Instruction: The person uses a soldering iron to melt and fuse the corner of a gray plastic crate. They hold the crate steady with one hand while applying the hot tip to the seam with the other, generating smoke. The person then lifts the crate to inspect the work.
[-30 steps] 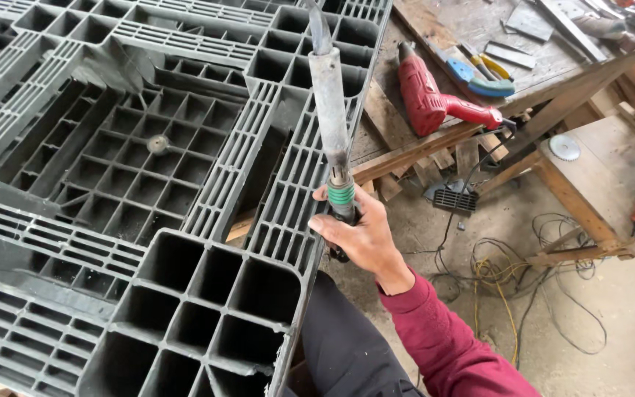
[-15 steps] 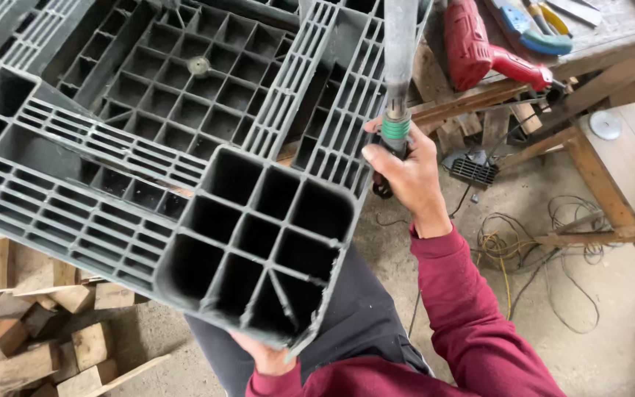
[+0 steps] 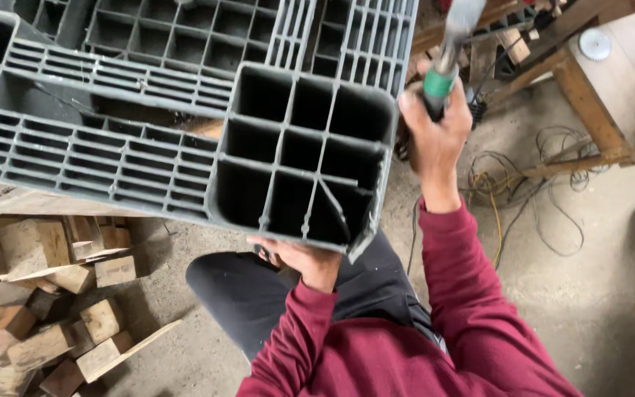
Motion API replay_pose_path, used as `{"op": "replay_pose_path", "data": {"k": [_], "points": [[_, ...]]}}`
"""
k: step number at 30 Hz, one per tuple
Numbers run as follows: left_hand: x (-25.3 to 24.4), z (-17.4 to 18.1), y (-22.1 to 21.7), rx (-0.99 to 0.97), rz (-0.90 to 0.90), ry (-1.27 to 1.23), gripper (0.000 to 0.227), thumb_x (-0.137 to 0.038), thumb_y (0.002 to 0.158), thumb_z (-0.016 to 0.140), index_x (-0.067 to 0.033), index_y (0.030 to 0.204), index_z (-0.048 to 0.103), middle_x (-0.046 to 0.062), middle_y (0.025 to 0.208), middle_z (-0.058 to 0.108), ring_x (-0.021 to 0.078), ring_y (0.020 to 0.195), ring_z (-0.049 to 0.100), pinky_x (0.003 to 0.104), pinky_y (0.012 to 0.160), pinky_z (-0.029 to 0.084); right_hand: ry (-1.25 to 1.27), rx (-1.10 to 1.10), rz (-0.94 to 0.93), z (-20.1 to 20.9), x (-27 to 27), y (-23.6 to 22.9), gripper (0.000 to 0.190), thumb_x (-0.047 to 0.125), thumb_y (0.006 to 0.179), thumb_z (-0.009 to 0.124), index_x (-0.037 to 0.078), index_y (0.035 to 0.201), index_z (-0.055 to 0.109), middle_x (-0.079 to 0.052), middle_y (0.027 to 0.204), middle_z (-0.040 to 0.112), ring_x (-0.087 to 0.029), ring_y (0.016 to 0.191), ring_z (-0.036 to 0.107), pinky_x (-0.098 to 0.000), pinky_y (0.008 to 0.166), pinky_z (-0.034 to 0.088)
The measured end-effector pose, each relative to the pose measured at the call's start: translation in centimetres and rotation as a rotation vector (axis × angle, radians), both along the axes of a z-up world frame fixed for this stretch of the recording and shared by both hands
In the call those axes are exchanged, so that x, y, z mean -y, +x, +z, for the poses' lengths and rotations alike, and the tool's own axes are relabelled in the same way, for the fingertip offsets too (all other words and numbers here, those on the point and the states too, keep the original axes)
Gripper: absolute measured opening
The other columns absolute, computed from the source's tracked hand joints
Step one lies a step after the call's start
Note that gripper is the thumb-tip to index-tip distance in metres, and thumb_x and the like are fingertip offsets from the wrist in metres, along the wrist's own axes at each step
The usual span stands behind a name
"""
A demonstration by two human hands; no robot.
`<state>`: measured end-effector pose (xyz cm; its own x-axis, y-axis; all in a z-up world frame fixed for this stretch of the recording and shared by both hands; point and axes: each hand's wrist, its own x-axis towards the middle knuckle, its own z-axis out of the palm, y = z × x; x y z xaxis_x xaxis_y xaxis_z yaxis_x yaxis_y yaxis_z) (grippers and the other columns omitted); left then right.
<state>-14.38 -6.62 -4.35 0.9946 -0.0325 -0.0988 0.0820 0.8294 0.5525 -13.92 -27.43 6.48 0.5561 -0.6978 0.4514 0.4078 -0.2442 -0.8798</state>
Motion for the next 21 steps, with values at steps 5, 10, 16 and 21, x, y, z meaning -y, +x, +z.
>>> {"op": "replay_pose_path", "data": {"k": [5,10,16,21], "points": [[-1.7,-2.6,0.9,0.13,0.045,0.28,0.064,-0.041,0.113,0.05,-0.0033,0.161,0.032,0.02,0.151,0.047,0.0344,0.134,0.049,0.046,0.113,0.043,0.323,0.004,0.135,-4.0,-6.1,-7.1,0.036,-0.003,0.093,0.064,-0.003,0.129,0.058,-0.001,0.082,0.056,-0.011,0.06,0.058,-0.0267,0.053,0.046],[-6.1,1.2,1.1,0.242,0.228,0.627,0.078,-0.031,0.106,0.061,-0.0044,0.166,0.02,0.019,0.153,0.037,0.0309,0.113,0.046,0.042,0.091,0.047,0.494,0.049,0.457,-8.6,-8.5,-10.6,0.033,0.0,0.091,0.066,-0.005,0.123,0.058,-0.009,0.08,0.059,-0.018,0.061,0.057,-0.0306,0.053,0.046],[-10.6,11.7,4.5,0.689,0.679,1.271,0.057,-0.025,0.114,0.061,-0.0078,0.161,0.033,0.012,0.163,0.026,0.0294,0.153,0.034,0.043,0.126,0.038,0.634,0.054,0.65,-11.4,-8.5,-11.0,0.036,0.004,0.086,0.073,0.001,0.115,0.052,-0.011,0.081,0.058,-0.024,0.059,0.058,-0.0354,0.054,0.048],[-9.6,17.0,6.1,0.945,0.577,1.532,0.023,-0.021,0.103,0.07,-0.0109,0.124,0.073,0.007,0.138,0.063,0.029,0.141,0.053,0.057,0.129,0.032,0.594,0.183,0.794,-11.9,-9.8,-10.7,0.045,0.02,0.092,0.083,0.011,0.119,0.049,-0.009,0.093,0.057,-0.026,0.075,0.061,-0.0435,0.071,0.053]]}}
